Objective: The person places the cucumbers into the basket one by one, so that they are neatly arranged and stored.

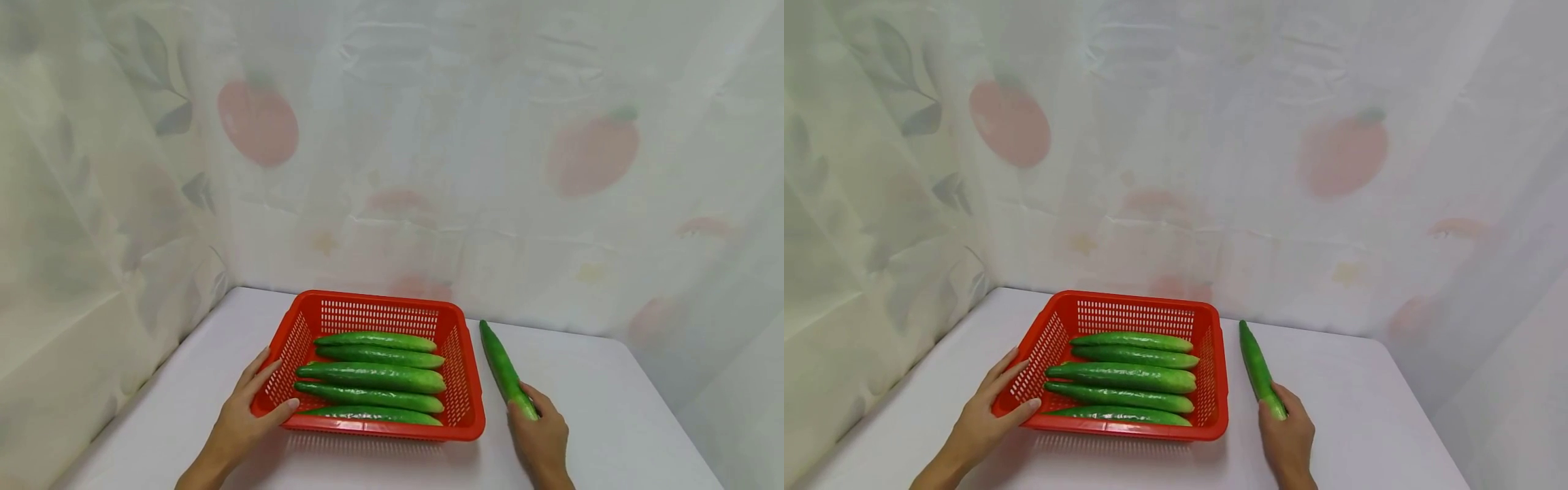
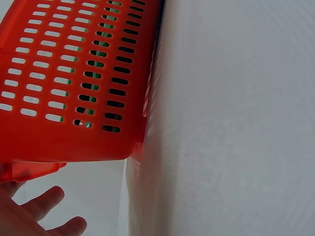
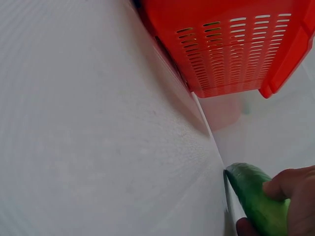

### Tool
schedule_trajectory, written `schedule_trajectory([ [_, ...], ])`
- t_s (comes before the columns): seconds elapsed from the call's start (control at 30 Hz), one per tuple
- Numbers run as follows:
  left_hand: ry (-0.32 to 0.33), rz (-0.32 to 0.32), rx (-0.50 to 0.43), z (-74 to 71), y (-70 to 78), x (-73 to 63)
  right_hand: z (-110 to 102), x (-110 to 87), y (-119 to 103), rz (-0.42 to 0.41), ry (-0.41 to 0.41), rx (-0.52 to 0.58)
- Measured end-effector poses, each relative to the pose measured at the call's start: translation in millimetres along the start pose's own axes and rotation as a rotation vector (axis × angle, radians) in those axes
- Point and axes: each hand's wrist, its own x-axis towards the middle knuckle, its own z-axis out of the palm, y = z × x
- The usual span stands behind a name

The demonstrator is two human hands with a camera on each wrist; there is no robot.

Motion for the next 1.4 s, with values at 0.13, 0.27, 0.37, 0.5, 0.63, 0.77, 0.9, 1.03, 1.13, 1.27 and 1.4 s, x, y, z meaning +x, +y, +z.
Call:
schedule_trajectory([
  [0.13, -0.001, 0.000, -0.003, -0.2, 0.7, 0.1, -3, 0.7, -2, 0.112, 0.040, 0.060],
  [0.27, -0.001, -0.002, -0.001, -0.2, 0.2, 0.3, -4, 1.9, -3, 0.156, 0.064, 0.119],
  [0.37, -0.005, -0.006, 0.002, -0.2, -0.4, 0.2, -5, 3.4, -3, 0.150, 0.094, 0.151],
  [0.5, -0.008, -0.010, 0.001, -0.6, -0.7, 0.1, -6, 5.3, -6, 0.163, 0.130, 0.196],
  [0.63, -0.006, -0.003, -0.006, 0.2, -1.2, 0.4, -10, 7.3, -12, 0.177, 0.143, 0.268],
  [0.77, -0.003, 0.006, -0.014, 1.6, -2.1, 0.4, -15, 9.2, -21, 0.168, 0.151, 0.318],
  [0.9, 0.004, 0.006, -0.014, 1.6, -2.5, 0.0, -18, 11.2, -31, 0.129, 0.169, 0.346],
  [1.03, 0.005, 0.006, -0.013, 1.9, -2.2, 0.1, -25, 15.2, -42, 0.103, 0.161, 0.380],
  [1.13, 0.004, 0.005, -0.013, 1.6, -1.6, 0.2, -31, 19.2, -49, 0.103, 0.137, 0.414],
  [1.27, 0.007, 0.010, -0.006, 1.4, -1.0, 0.1, -39, 24.2, -58, 0.093, 0.108, 0.470],
  [1.4, 0.010, 0.016, 0.006, 1.7, -1.5, 0.1, -47, 27.2, -68, 0.067, 0.064, 0.531],
])
